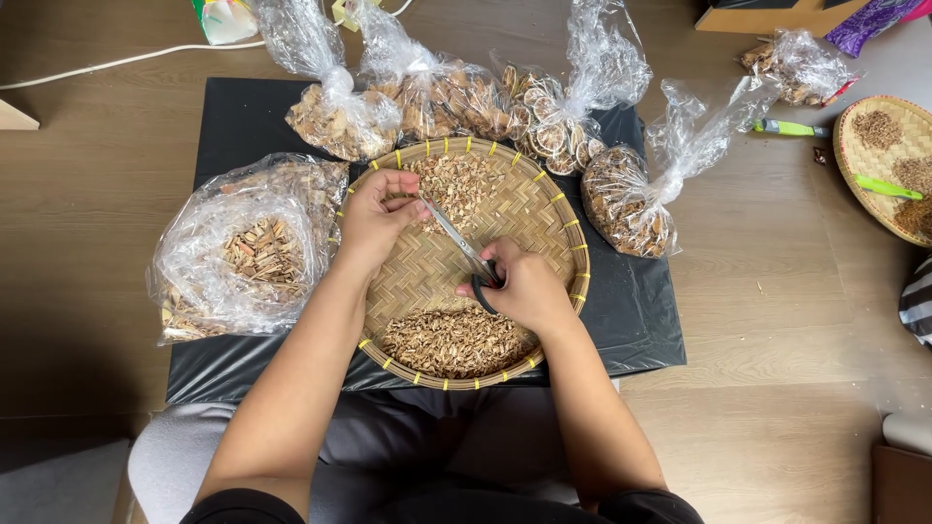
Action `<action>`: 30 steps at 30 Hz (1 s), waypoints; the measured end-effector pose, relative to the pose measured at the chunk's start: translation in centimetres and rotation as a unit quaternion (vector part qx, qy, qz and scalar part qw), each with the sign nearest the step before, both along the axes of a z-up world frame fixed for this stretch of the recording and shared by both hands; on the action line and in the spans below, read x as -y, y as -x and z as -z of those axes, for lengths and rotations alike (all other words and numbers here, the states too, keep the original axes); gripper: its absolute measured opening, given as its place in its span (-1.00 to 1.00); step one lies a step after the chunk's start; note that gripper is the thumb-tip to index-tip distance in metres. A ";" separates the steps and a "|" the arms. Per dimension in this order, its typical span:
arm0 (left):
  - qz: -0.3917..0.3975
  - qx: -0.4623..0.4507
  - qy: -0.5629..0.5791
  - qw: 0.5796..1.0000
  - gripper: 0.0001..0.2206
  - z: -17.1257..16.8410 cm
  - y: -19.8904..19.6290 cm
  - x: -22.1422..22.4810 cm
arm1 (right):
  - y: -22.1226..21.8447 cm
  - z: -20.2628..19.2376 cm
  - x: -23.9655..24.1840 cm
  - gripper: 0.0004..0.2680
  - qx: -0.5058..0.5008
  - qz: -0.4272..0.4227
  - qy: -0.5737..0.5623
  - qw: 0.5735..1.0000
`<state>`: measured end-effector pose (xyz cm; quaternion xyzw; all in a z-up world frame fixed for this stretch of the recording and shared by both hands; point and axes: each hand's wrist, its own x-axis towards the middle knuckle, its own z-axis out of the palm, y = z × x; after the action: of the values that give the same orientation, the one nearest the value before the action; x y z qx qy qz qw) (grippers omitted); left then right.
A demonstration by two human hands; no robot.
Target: Cutting dried plant materials into smaller pieces using scissors over a woven basket.
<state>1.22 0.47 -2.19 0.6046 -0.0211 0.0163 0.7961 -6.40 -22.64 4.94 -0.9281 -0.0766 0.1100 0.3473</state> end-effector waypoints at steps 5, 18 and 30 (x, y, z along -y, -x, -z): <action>0.010 -0.033 0.008 0.999 -0.63 0.3 0.0 0.0 | 0.1 0.0 -0.1 -0.65 0.017 0.000 0.056 0.998; 0.026 -0.043 0.040 0.998 -0.63 -1.3 0.6 0.1 | -0.1 0.5 0.4 -0.70 0.023 0.001 0.068 0.997; 0.037 0.003 0.019 0.999 -0.60 -0.6 0.2 -0.2 | -0.7 0.8 0.9 -0.73 0.006 0.041 0.004 0.999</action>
<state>1.05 0.63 -1.62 0.5882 -0.0452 -0.0110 0.8074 -5.74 -23.49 4.14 -0.9325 -0.0404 0.0907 0.3472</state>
